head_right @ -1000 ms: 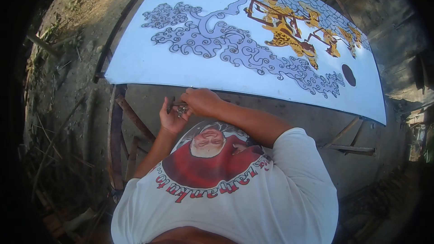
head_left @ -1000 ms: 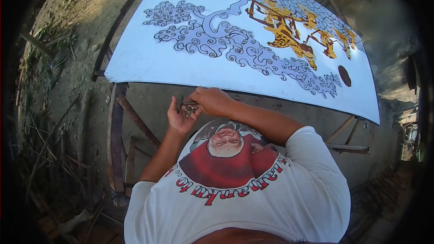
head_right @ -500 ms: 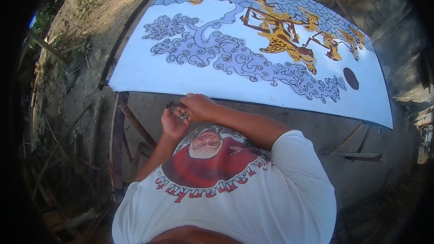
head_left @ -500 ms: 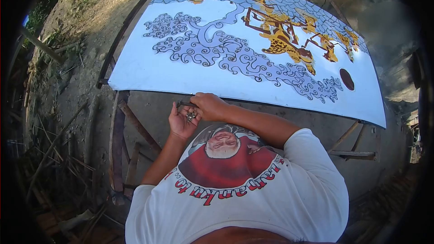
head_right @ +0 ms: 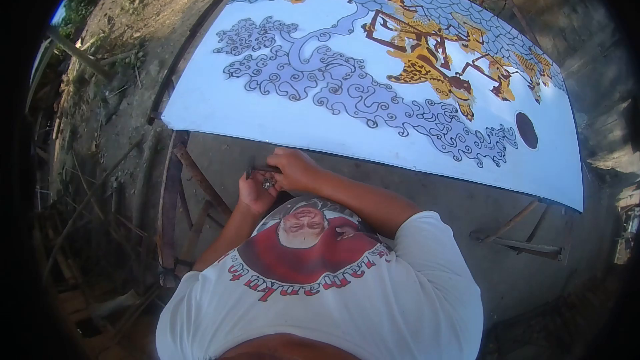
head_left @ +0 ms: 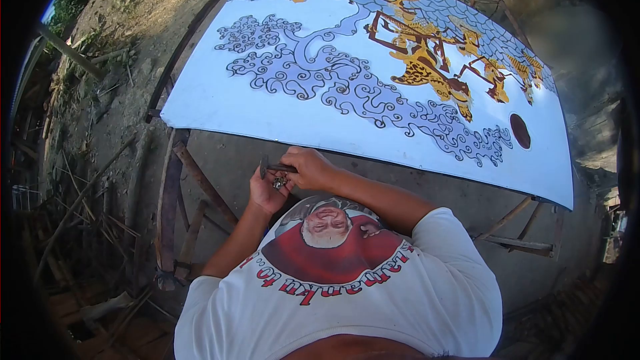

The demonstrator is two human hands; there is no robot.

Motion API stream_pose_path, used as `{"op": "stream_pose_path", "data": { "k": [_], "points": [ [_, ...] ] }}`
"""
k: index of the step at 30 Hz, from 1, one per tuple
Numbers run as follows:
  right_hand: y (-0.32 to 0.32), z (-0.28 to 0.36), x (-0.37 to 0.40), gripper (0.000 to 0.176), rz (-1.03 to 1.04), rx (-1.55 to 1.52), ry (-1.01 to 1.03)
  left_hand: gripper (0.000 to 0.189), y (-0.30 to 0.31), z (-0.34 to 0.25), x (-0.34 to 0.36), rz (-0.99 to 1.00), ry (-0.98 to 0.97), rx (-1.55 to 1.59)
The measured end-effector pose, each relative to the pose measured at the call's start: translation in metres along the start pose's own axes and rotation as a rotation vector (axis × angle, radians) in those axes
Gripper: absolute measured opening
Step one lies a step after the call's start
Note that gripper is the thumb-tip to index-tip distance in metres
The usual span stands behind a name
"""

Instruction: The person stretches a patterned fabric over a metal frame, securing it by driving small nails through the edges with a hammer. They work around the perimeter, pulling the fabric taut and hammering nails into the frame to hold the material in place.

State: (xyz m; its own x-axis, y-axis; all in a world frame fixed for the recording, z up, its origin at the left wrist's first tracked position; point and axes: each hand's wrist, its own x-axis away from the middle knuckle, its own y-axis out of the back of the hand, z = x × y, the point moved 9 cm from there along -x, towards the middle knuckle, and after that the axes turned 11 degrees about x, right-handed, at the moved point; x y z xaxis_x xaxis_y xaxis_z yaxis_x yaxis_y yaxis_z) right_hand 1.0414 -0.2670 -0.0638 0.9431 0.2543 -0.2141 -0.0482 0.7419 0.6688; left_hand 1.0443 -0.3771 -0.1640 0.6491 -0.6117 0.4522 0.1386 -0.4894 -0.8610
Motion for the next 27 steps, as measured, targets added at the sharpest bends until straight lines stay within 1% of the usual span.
{"op": "stream_pose_path", "data": {
  "k": [1,3,4,6,7,9,11,12,14,16,17,18,19,21,22,23,24,25,27],
  "points": [
    [0.001,0.001,-0.002,0.019,0.024,0.046,-0.006,0.048,-0.012,0.000,0.000,0.006,0.002,-0.001],
    [0.005,0.005,-0.007,0.021,0.043,0.098,-0.015,0.051,-0.037,-0.003,-0.002,0.111,0.019,0.072],
    [0.005,0.009,-0.010,0.023,0.057,0.119,-0.005,0.051,-0.031,-0.008,-0.010,0.118,0.023,0.068],
    [0.004,0.016,-0.020,0.026,0.064,0.143,0.000,0.063,-0.017,-0.019,-0.027,0.154,0.046,0.039],
    [0.002,0.019,-0.028,0.025,0.077,0.183,0.006,0.063,-0.012,-0.025,-0.031,0.159,0.052,0.036],
    [-0.007,0.022,-0.044,0.024,0.088,0.224,0.008,0.073,-0.013,-0.039,-0.033,0.195,0.060,0.037],
    [-0.025,0.023,-0.062,0.024,0.180,0.333,-0.001,0.075,-0.012,-0.057,-0.029,0.207,0.061,0.045],
    [-0.030,0.024,-0.072,0.024,0.180,0.338,-0.004,0.076,-0.014,-0.067,-0.027,0.217,0.057,0.054],
    [-0.046,0.030,-0.088,0.023,0.243,0.450,0.034,0.077,-0.013,-0.085,-0.025,0.231,0.047,0.074],
    [-0.056,0.035,-0.103,0.023,0.282,0.486,0.048,0.077,-0.010,-0.100,-0.023,0.241,0.037,0.097],
    [-0.060,0.040,-0.111,0.023,0.315,0.519,0.068,0.075,-0.006,-0.109,-0.022,0.202,0.017,0.125],
    [-0.061,0.044,-0.119,0.023,0.320,0.522,0.065,0.073,-0.001,-0.118,-0.021,0.162,-0.004,0.151],
    [-0.063,0.048,-0.125,0.024,0.339,0.535,0.070,0.073,-0.001,-0.125,-0.019,0.161,0.000,0.156],
    [-0.072,0.050,-0.137,0.026,0.362,0.550,0.071,0.067,0.001,-0.139,-0.016,0.160,0.020,0.184],
    [-0.075,0.049,-0.142,0.027,0.324,0.480,0.070,0.067,0.006,-0.145,-0.018,0.161,0.024,0.190],
    [-0.075,0.051,-0.148,0.029,0.284,0.410,0.068,0.066,0.007,-0.149,-0.019,0.213,0.051,0.205],
    [-0.078,0.053,-0.151,0.029,0.288,0.416,0.066,0.066,0.007,-0.153,-0.020,0.267,0.078,0.220],
    [-0.078,0.053,-0.155,0.029,0.276,0.401,0.048,0.066,0.012,-0.158,-0.022,0.271,0.079,0.227],
    [-0.078,0.055,-0.160,0.030,0.269,0.389,0.028,0.063,-0.001,-0.164,-0.018,0.470,0.146,0.320]
  ]
}}
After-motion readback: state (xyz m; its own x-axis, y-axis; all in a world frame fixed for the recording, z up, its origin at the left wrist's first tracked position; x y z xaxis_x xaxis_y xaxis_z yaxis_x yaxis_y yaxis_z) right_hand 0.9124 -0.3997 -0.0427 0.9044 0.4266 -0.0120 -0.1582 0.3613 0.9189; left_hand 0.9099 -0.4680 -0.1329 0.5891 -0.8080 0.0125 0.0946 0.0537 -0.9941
